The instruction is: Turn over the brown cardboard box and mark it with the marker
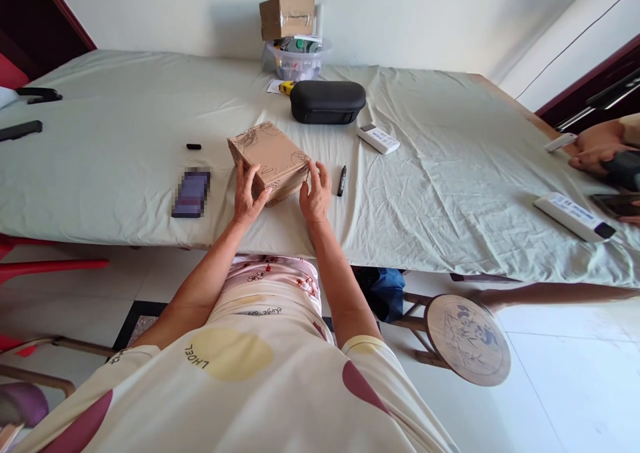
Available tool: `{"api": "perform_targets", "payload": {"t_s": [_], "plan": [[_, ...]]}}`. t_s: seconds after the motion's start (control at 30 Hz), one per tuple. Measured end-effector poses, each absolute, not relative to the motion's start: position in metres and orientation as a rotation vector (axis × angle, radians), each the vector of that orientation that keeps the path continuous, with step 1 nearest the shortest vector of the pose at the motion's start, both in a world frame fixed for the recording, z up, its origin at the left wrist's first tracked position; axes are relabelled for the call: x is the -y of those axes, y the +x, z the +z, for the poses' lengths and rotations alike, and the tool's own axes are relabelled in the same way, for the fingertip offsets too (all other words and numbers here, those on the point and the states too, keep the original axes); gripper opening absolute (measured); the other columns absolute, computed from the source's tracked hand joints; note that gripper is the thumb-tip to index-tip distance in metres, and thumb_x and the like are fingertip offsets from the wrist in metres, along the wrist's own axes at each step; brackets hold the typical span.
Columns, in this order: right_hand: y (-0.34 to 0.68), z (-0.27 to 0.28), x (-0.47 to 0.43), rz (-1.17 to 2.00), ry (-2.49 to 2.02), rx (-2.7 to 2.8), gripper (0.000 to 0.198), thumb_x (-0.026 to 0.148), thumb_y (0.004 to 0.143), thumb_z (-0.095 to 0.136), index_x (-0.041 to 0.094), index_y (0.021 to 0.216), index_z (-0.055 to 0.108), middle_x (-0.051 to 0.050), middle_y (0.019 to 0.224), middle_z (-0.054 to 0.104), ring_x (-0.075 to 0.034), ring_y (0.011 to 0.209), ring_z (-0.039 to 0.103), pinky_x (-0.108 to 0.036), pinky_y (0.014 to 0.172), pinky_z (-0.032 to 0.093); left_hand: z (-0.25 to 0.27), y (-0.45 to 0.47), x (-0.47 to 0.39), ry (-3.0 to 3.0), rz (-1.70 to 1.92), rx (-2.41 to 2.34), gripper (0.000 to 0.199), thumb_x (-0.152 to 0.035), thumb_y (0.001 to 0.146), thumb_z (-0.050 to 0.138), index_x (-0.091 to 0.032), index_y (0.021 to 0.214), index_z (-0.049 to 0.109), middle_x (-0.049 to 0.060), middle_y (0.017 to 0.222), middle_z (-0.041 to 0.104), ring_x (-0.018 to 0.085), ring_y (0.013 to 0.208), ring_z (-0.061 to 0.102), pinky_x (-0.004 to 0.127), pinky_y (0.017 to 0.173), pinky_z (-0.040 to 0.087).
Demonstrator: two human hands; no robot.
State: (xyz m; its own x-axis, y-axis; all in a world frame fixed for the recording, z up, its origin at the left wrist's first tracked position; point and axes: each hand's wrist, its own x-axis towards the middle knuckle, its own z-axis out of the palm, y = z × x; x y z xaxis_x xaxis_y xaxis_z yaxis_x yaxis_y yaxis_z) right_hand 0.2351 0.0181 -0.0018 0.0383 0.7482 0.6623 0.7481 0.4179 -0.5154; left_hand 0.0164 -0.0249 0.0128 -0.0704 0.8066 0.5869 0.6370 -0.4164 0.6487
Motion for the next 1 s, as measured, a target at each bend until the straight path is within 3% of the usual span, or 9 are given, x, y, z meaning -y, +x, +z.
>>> {"api": "perform_targets", "payload": {"t_s": [0.13, 0.23, 0.4, 0.63, 0.83, 1.0], "plan": [[0.238, -0.015, -0.029, 0.175, -1.325, 1.618, 0.052, 0.036, 0.103, 0.047, 0.024, 0.153, 0.056, -0.014, 0.136, 0.071, -0.025, 0.108, 0.073, -0.047, 0.099, 0.064, 0.003, 0.015, 0.017, 2.032, 1.591, -1.539, 0.070, -0.064, 0.100, 0.061, -0.019, 0.153, 0.054, 0.017, 0.180, 0.029, 0.033, 0.168, 0.031, 0.047, 0.138, 0.029], [0.238, -0.022, -0.033, 0.253, -1.289, 1.573, 0.047, 0.034, 0.099, 0.051, 0.025, 0.144, 0.061, -0.013, 0.127, 0.075, -0.024, 0.097, 0.073, -0.046, 0.098, 0.064, -0.004, 0.014, 0.011, 2.039, 1.669, -1.489, 0.073, -0.073, 0.100, 0.056, -0.022, 0.153, 0.055, 0.016, 0.179, 0.033, 0.034, 0.166, 0.035, 0.047, 0.138, 0.031], [0.241, -0.026, -0.034, 0.298, -1.303, 1.563, 0.043, 0.032, 0.095, 0.053, 0.024, 0.136, 0.064, -0.013, 0.123, 0.076, -0.025, 0.092, 0.073, -0.050, 0.099, 0.063, -0.007, 0.012, 0.010, 2.044, 1.745, -1.432, 0.077, -0.078, 0.101, 0.049, -0.022, 0.152, 0.056, 0.019, 0.173, 0.040, 0.034, 0.162, 0.042, 0.048, 0.134, 0.036], [0.239, -0.026, -0.035, 0.338, -1.415, 1.524, 0.036, 0.041, 0.097, 0.054, 0.023, 0.124, 0.070, -0.012, 0.113, 0.079, -0.025, 0.088, 0.072, -0.046, 0.093, 0.061, -0.004, 0.009, 0.014, 1.965, 1.736, -1.372, 0.080, -0.081, 0.101, 0.045, -0.023, 0.155, 0.051, 0.019, 0.171, 0.040, 0.033, 0.163, 0.039, 0.048, 0.132, 0.040], [0.237, -0.018, -0.028, 0.413, -1.392, 1.336, 0.039, 0.055, 0.102, 0.052, 0.024, 0.116, 0.069, -0.003, 0.086, 0.075, -0.023, 0.079, 0.071, -0.041, 0.085, 0.061, -0.004, 0.012, 0.011, 1.866, 1.743, -1.290, 0.087, -0.087, 0.098, 0.041, -0.025, 0.159, 0.043, 0.020, 0.169, 0.042, 0.033, 0.160, 0.043, 0.046, 0.126, 0.048], [0.237, -0.010, -0.027, 0.469, -1.142, 1.198, 0.043, 0.062, 0.103, 0.053, 0.024, 0.119, 0.065, -0.004, 0.092, 0.072, -0.019, 0.082, 0.072, -0.035, 0.079, 0.062, -0.011, 0.014, 0.007, 1.755, 1.728, -1.178, 0.086, -0.086, 0.098, 0.044, -0.027, 0.160, 0.039, 0.019, 0.165, 0.047, 0.033, 0.156, 0.050, 0.046, 0.123, 0.052]]}}
